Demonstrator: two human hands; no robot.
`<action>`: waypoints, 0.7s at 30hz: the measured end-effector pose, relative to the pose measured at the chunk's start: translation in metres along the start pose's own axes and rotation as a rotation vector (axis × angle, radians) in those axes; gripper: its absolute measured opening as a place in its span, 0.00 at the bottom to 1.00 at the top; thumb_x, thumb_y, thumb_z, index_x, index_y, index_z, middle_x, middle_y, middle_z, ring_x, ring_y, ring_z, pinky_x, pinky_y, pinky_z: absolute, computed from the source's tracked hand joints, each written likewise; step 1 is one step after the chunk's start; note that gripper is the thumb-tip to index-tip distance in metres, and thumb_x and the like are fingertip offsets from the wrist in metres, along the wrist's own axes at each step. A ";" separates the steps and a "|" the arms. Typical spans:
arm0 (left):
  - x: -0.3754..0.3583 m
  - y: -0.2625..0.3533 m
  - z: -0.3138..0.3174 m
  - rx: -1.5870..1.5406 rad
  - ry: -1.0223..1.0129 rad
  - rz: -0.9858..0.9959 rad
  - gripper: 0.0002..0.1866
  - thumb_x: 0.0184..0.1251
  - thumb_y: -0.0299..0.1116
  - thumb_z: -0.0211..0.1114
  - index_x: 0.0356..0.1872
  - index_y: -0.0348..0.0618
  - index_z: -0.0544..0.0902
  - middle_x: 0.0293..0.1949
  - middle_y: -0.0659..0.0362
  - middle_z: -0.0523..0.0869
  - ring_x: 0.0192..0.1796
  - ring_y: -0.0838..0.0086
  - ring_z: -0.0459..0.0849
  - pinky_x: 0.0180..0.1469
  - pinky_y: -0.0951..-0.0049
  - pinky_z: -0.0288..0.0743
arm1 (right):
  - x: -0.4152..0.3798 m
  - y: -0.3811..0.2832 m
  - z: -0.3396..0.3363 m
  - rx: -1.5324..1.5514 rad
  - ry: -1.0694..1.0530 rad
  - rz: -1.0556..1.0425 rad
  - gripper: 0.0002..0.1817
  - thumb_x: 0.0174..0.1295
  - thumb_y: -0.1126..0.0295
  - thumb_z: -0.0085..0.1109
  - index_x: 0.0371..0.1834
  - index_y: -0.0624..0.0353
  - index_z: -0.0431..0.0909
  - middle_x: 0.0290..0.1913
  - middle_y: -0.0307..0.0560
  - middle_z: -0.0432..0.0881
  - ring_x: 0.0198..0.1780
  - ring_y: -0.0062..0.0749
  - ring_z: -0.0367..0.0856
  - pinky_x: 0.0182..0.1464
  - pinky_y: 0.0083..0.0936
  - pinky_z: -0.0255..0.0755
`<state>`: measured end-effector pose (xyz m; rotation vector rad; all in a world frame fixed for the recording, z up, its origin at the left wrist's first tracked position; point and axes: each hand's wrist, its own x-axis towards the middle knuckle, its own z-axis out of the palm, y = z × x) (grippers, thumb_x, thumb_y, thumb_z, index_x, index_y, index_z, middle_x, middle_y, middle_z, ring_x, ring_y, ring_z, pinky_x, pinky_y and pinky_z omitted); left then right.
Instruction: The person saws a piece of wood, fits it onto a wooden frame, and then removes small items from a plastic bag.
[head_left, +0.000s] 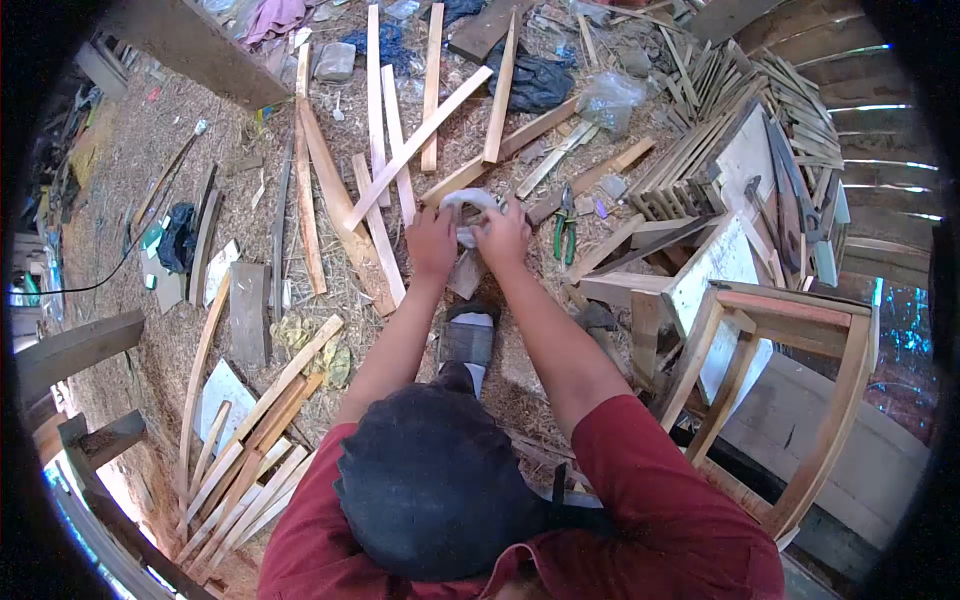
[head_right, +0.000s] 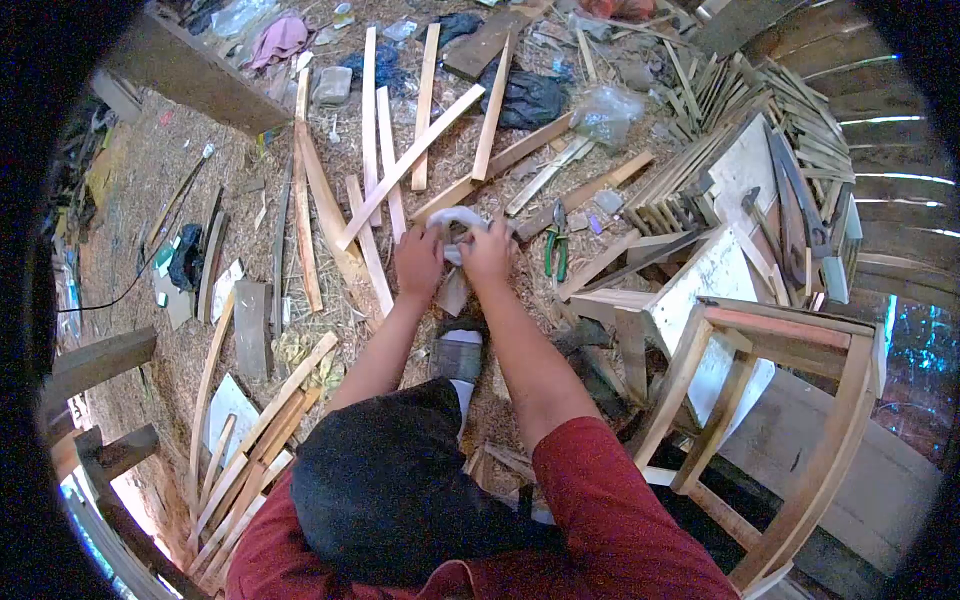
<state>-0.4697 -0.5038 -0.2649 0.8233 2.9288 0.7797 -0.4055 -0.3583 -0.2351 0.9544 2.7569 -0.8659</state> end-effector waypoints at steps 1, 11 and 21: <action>0.004 0.002 0.000 0.005 0.047 0.005 0.15 0.70 0.36 0.72 0.56 0.50 0.91 0.48 0.54 0.85 0.54 0.53 0.86 0.53 0.48 0.79 | 0.003 0.001 0.007 0.002 -0.006 0.004 0.18 0.66 0.60 0.76 0.59 0.42 0.95 0.88 0.61 0.63 0.86 0.62 0.62 0.82 0.63 0.63; 0.022 -0.006 -0.003 0.079 0.105 -0.009 0.17 0.69 0.37 0.72 0.57 0.52 0.90 0.50 0.53 0.83 0.56 0.52 0.83 0.57 0.48 0.76 | 0.026 -0.009 0.021 -0.121 0.157 -0.180 0.15 0.69 0.56 0.72 0.54 0.47 0.93 0.85 0.56 0.68 0.84 0.58 0.65 0.85 0.66 0.54; 0.019 0.006 0.004 0.174 0.003 -0.048 0.20 0.73 0.36 0.69 0.63 0.46 0.83 0.51 0.53 0.84 0.59 0.54 0.83 0.60 0.47 0.72 | 0.028 -0.020 0.015 -0.154 0.129 -0.170 0.10 0.63 0.62 0.76 0.45 0.52 0.95 0.83 0.53 0.72 0.83 0.52 0.68 0.85 0.65 0.55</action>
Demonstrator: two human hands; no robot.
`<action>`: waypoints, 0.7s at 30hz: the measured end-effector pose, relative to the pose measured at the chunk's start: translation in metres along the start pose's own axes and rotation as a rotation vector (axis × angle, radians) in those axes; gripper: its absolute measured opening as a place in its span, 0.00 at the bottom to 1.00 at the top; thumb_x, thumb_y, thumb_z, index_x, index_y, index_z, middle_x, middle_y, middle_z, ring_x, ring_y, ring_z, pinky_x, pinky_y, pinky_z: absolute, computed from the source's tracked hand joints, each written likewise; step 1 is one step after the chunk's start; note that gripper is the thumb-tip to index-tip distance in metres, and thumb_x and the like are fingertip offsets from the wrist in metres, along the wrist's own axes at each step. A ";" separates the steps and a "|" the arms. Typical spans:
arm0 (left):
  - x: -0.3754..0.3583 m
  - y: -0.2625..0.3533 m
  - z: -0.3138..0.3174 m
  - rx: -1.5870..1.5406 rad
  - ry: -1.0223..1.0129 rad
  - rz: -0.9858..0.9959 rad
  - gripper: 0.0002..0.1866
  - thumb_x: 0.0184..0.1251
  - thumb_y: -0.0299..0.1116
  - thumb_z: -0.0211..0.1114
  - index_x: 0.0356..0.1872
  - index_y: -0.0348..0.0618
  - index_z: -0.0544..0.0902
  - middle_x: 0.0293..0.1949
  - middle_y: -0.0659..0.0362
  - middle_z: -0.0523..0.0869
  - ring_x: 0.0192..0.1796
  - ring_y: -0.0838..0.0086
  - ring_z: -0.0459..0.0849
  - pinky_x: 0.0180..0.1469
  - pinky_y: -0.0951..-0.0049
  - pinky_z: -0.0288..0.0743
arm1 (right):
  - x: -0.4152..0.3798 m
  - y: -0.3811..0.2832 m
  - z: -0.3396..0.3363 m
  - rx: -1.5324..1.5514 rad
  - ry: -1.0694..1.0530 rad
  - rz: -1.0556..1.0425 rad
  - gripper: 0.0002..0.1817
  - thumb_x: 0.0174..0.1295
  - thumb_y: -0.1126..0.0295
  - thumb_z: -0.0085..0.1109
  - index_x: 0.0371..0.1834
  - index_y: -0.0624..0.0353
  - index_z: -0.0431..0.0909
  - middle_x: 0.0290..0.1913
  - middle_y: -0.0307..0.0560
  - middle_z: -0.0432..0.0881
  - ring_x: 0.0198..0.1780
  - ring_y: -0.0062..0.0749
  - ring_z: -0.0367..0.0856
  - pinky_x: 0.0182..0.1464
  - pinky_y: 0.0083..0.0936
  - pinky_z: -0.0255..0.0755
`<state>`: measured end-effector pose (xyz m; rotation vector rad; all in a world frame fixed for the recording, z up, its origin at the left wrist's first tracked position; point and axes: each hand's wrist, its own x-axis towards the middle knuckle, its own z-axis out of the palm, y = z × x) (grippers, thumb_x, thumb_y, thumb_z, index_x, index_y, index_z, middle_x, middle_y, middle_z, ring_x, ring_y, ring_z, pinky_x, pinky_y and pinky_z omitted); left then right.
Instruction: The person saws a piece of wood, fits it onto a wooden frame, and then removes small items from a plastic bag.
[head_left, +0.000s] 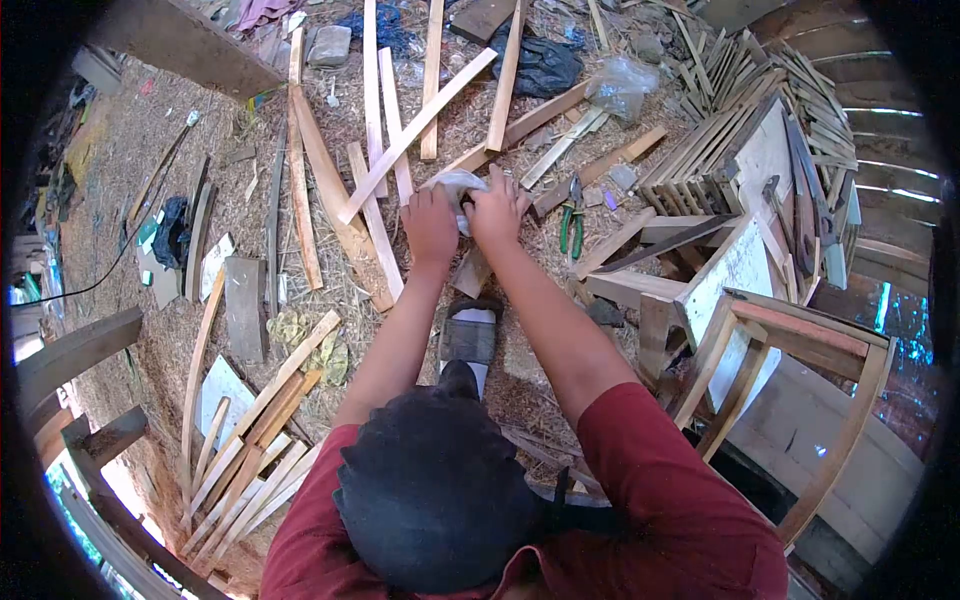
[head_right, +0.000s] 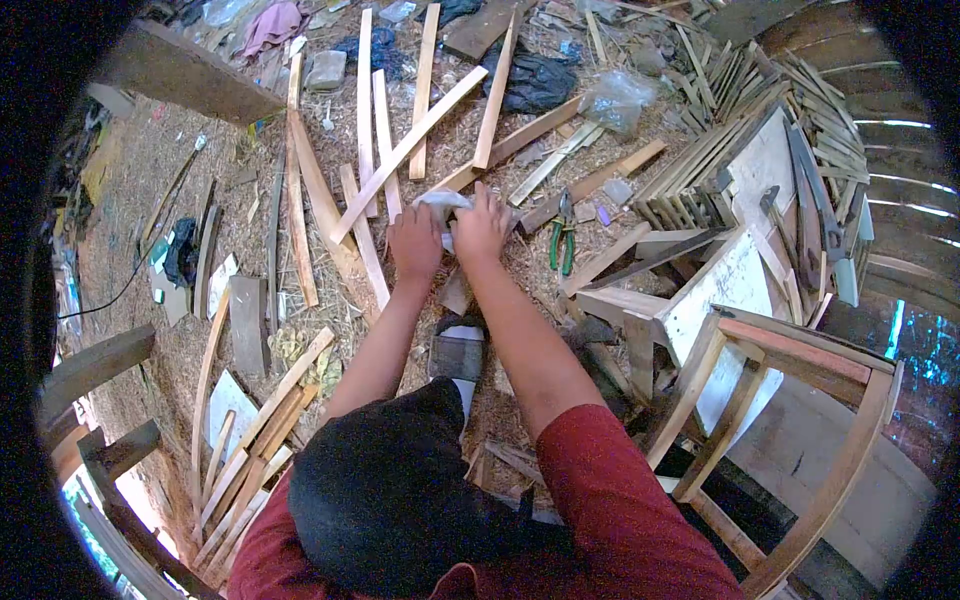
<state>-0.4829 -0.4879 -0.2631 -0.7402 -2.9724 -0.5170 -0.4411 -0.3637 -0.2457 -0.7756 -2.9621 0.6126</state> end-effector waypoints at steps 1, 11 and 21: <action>0.001 0.001 0.000 0.013 -0.004 -0.009 0.20 0.73 0.35 0.69 0.64 0.45 0.82 0.52 0.53 0.85 0.59 0.54 0.82 0.61 0.47 0.71 | 0.002 -0.002 0.002 -0.030 -0.019 0.032 0.11 0.63 0.63 0.76 0.45 0.52 0.96 0.83 0.53 0.72 0.83 0.51 0.68 0.85 0.65 0.54; 0.005 -0.002 -0.004 0.029 -0.024 -0.025 0.20 0.72 0.35 0.69 0.63 0.47 0.83 0.51 0.55 0.85 0.59 0.55 0.82 0.61 0.47 0.70 | 0.021 0.000 0.027 -0.175 0.023 0.055 0.14 0.59 0.60 0.80 0.46 0.51 0.96 0.74 0.49 0.79 0.79 0.47 0.73 0.84 0.65 0.55; 0.004 -0.009 0.003 0.005 -0.033 -0.020 0.24 0.71 0.38 0.72 0.66 0.49 0.82 0.56 0.54 0.85 0.61 0.54 0.83 0.63 0.43 0.72 | 0.021 -0.006 0.012 -0.224 -0.008 -0.023 0.10 0.67 0.70 0.64 0.41 0.55 0.95 0.65 0.48 0.85 0.74 0.45 0.78 0.83 0.66 0.56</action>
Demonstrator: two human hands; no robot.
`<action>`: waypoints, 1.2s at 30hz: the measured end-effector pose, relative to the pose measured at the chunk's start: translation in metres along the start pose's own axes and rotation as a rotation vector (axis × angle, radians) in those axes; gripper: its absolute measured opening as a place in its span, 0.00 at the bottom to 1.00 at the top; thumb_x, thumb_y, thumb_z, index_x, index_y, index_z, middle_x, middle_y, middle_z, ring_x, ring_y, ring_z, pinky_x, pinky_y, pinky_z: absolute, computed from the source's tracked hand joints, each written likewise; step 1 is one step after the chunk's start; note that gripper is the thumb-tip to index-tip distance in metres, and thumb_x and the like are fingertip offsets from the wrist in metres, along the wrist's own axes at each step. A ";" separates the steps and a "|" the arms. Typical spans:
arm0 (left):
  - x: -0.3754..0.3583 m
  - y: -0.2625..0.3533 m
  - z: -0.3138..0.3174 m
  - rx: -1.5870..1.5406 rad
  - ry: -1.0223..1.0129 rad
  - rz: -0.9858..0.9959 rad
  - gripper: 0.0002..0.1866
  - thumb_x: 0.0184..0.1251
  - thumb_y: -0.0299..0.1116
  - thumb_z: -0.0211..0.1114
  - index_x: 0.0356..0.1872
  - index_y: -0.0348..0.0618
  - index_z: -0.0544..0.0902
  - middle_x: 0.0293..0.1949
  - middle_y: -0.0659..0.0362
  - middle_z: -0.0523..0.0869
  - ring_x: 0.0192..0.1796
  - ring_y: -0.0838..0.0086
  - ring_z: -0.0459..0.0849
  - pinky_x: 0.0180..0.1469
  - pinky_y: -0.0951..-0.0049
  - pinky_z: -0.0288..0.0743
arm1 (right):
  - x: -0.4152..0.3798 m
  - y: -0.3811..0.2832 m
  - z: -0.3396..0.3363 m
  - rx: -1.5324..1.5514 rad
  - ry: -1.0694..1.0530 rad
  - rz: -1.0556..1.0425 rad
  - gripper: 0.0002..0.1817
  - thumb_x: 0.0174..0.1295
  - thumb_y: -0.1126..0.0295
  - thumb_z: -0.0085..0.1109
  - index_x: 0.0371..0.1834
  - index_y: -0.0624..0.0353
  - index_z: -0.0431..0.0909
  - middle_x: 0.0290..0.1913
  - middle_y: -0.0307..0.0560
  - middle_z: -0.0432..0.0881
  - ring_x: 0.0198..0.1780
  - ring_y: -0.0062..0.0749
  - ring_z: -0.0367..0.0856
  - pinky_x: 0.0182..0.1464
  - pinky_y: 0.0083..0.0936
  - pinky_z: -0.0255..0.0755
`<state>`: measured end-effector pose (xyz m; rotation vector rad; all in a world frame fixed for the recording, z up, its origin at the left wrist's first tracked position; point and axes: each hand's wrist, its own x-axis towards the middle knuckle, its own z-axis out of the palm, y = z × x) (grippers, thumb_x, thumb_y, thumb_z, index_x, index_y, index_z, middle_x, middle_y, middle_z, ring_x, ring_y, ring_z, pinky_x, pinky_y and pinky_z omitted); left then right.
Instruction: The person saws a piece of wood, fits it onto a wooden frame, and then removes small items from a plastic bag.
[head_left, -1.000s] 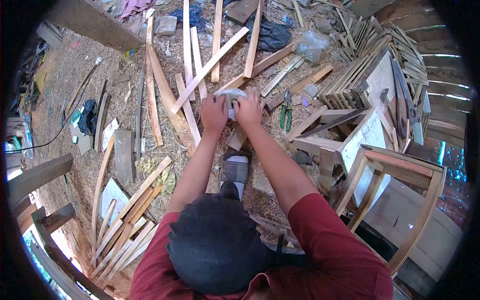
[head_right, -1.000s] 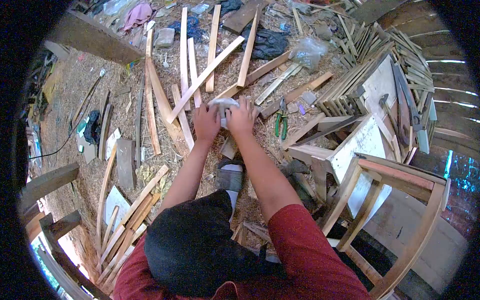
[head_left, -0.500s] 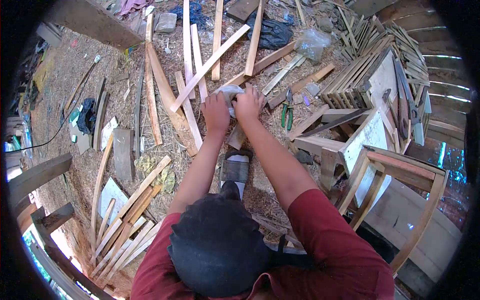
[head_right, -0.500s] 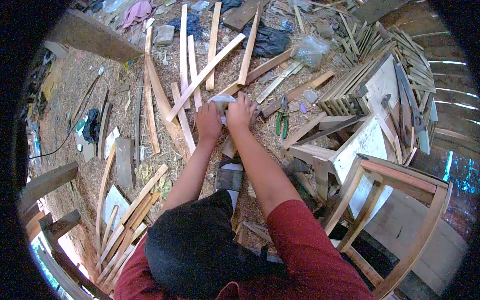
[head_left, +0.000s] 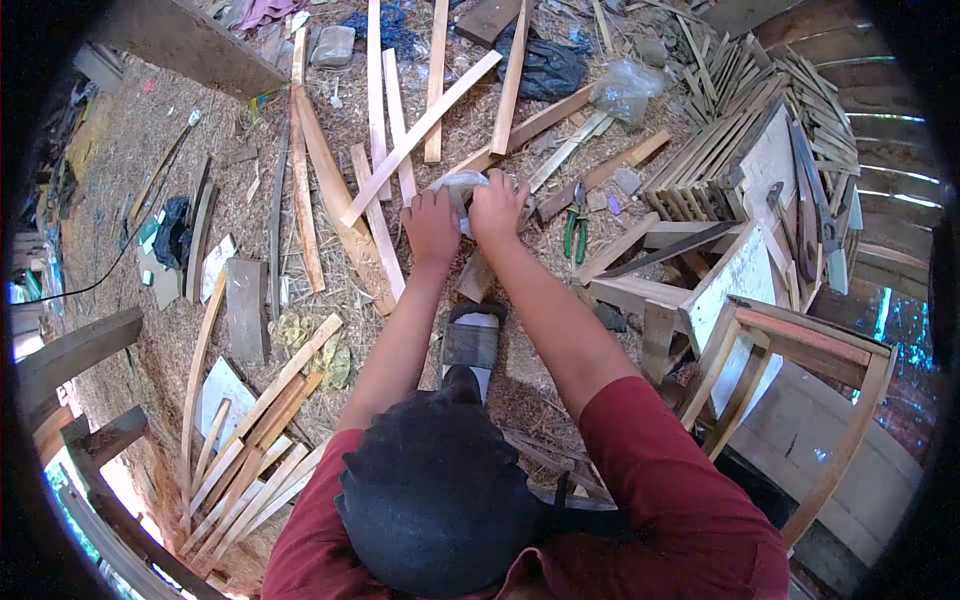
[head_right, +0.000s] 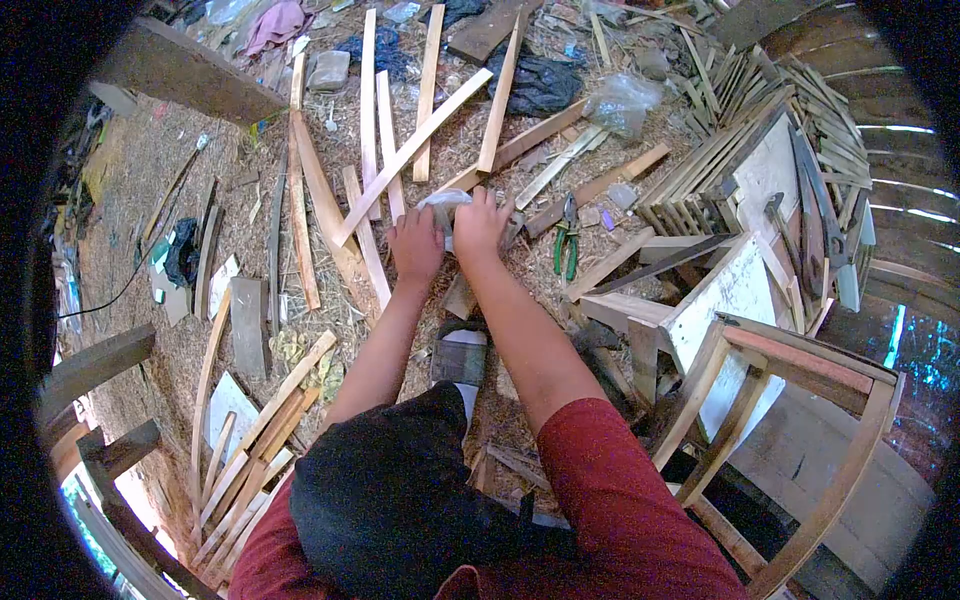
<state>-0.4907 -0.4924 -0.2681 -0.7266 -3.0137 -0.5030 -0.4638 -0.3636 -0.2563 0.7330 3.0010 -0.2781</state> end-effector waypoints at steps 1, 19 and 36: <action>0.000 -0.001 0.000 -0.005 -0.008 0.007 0.24 0.71 0.38 0.72 0.67 0.49 0.82 0.57 0.54 0.85 0.62 0.54 0.83 0.63 0.43 0.72 | 0.001 0.000 0.001 0.010 -0.002 0.031 0.10 0.67 0.70 0.64 0.41 0.55 0.96 0.63 0.48 0.85 0.73 0.45 0.78 0.83 0.66 0.56; -0.003 0.000 -0.006 -0.075 -0.008 0.015 0.24 0.66 0.35 0.74 0.64 0.49 0.85 0.55 0.55 0.85 0.62 0.56 0.82 0.65 0.48 0.70 | -0.013 0.006 -0.019 0.120 -0.073 0.026 0.09 0.66 0.64 0.72 0.46 0.49 0.96 0.70 0.46 0.82 0.75 0.45 0.76 0.87 0.69 0.51; -0.003 0.005 -0.007 -0.070 0.056 0.067 0.22 0.66 0.34 0.74 0.62 0.50 0.85 0.57 0.55 0.85 0.64 0.55 0.81 0.64 0.47 0.69 | 0.000 -0.003 -0.009 0.042 -0.055 0.157 0.11 0.69 0.64 0.66 0.44 0.54 0.94 0.62 0.48 0.81 0.72 0.47 0.78 0.85 0.77 0.50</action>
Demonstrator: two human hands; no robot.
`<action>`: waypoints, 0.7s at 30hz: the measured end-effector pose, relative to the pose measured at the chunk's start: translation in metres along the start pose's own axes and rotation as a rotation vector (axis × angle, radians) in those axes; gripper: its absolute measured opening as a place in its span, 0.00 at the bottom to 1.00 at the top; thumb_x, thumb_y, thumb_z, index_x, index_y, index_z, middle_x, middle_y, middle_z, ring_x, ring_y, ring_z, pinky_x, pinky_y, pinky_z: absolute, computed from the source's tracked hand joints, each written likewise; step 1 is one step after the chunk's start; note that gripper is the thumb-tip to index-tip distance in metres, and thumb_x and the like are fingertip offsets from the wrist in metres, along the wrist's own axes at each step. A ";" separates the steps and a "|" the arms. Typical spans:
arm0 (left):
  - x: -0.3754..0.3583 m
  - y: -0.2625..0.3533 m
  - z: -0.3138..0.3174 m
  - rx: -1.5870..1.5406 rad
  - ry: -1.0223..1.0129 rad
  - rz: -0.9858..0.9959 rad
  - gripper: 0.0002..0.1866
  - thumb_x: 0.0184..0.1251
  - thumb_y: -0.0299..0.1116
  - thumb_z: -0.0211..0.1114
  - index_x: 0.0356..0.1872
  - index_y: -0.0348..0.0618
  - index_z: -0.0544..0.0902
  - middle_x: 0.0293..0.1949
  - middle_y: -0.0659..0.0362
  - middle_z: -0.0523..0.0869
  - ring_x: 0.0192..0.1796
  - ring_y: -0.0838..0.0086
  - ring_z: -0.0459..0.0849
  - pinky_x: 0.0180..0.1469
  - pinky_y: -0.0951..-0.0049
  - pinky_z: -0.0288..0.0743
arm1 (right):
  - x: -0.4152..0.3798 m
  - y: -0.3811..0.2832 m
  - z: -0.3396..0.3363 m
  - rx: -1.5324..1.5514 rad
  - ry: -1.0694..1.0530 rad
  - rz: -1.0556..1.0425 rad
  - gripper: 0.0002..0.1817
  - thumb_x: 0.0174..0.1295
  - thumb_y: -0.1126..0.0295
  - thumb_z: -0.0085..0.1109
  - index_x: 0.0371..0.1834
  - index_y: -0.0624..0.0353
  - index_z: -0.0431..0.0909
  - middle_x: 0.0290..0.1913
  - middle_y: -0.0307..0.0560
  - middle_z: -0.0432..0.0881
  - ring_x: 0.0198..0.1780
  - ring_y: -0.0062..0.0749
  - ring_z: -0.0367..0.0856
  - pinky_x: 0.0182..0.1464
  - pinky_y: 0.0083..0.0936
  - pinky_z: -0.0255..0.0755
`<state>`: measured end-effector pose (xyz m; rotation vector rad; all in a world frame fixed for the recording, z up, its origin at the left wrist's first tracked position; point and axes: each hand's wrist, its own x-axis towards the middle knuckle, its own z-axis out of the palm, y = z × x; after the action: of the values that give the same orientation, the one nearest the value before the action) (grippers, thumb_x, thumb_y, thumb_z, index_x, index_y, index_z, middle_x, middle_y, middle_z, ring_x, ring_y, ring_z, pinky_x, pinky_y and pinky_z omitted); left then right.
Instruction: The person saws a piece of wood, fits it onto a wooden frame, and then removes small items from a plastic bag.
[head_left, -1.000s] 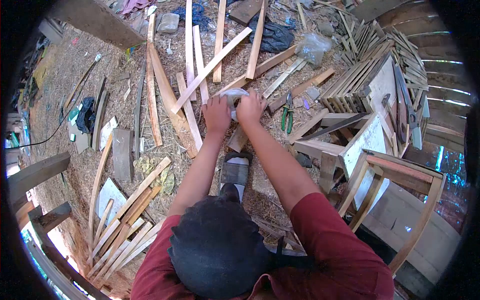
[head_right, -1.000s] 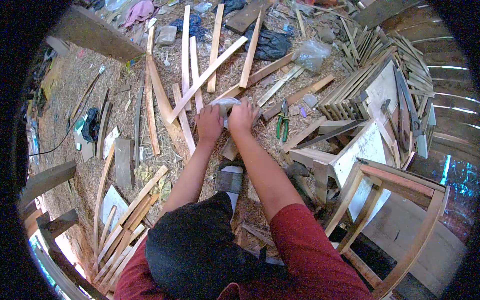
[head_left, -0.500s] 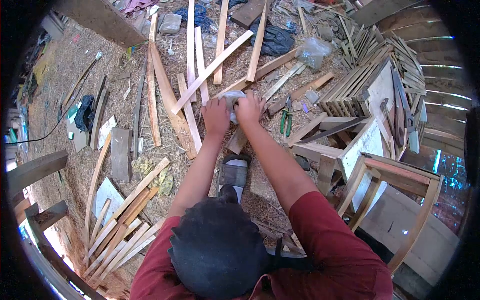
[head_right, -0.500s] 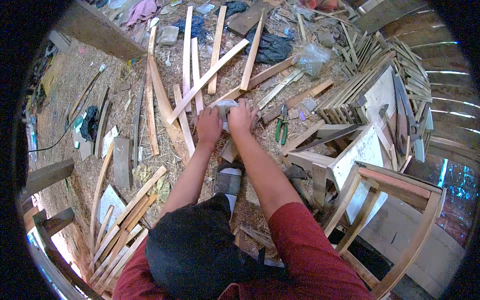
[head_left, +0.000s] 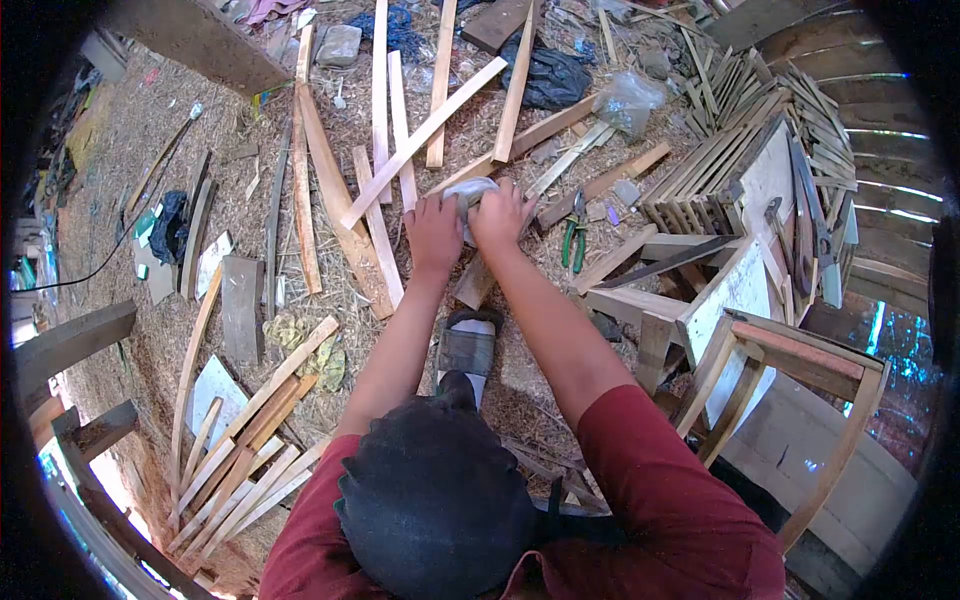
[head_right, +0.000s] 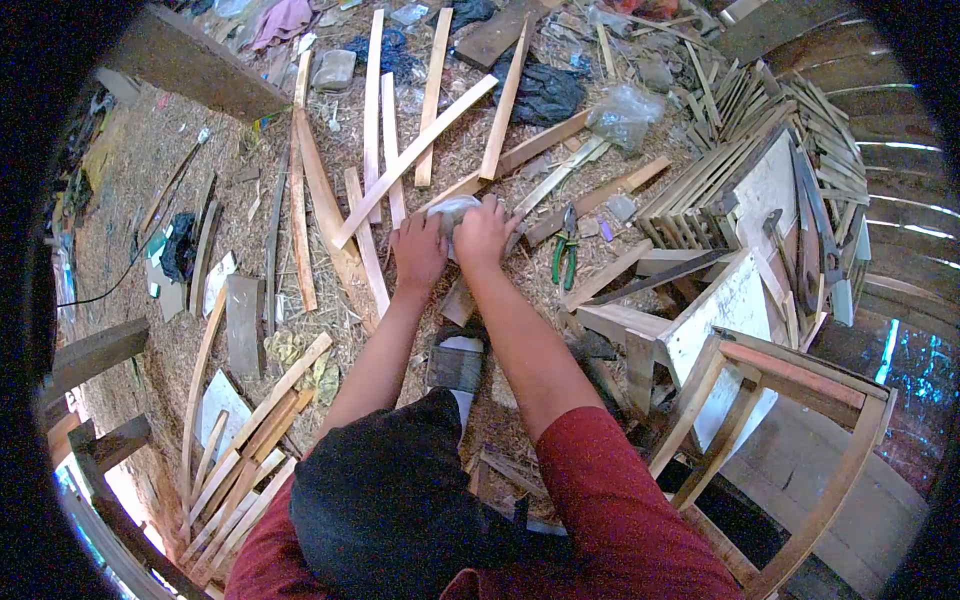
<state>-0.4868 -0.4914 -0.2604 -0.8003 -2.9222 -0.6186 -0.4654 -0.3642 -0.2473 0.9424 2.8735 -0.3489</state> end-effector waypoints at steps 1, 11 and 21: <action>-0.001 0.002 -0.003 -0.025 -0.012 -0.011 0.22 0.66 0.34 0.74 0.62 0.50 0.85 0.59 0.55 0.85 0.65 0.55 0.81 0.65 0.46 0.69 | -0.005 0.003 -0.006 0.039 0.024 -0.021 0.11 0.67 0.64 0.67 0.45 0.55 0.94 0.64 0.49 0.81 0.73 0.48 0.77 0.85 0.76 0.50; -0.004 0.001 -0.010 -0.299 0.046 -0.093 0.14 0.65 0.33 0.71 0.51 0.50 0.90 0.70 0.53 0.82 0.76 0.51 0.75 0.76 0.38 0.62 | -0.045 0.032 0.000 0.477 0.383 -0.189 0.08 0.68 0.68 0.71 0.43 0.62 0.88 0.72 0.63 0.77 0.74 0.65 0.75 0.81 0.63 0.61; 0.002 0.002 -0.026 -0.540 0.132 -0.074 0.07 0.68 0.40 0.77 0.44 0.57 0.96 0.75 0.55 0.80 0.81 0.52 0.69 0.79 0.40 0.52 | -0.065 0.023 -0.023 0.811 0.453 -0.123 0.07 0.72 0.70 0.72 0.46 0.60 0.88 0.74 0.63 0.74 0.75 0.62 0.75 0.79 0.50 0.69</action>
<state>-0.4889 -0.4993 -0.2357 -0.6487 -2.6942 -1.4421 -0.3996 -0.3778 -0.2191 1.0283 3.2175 -1.5818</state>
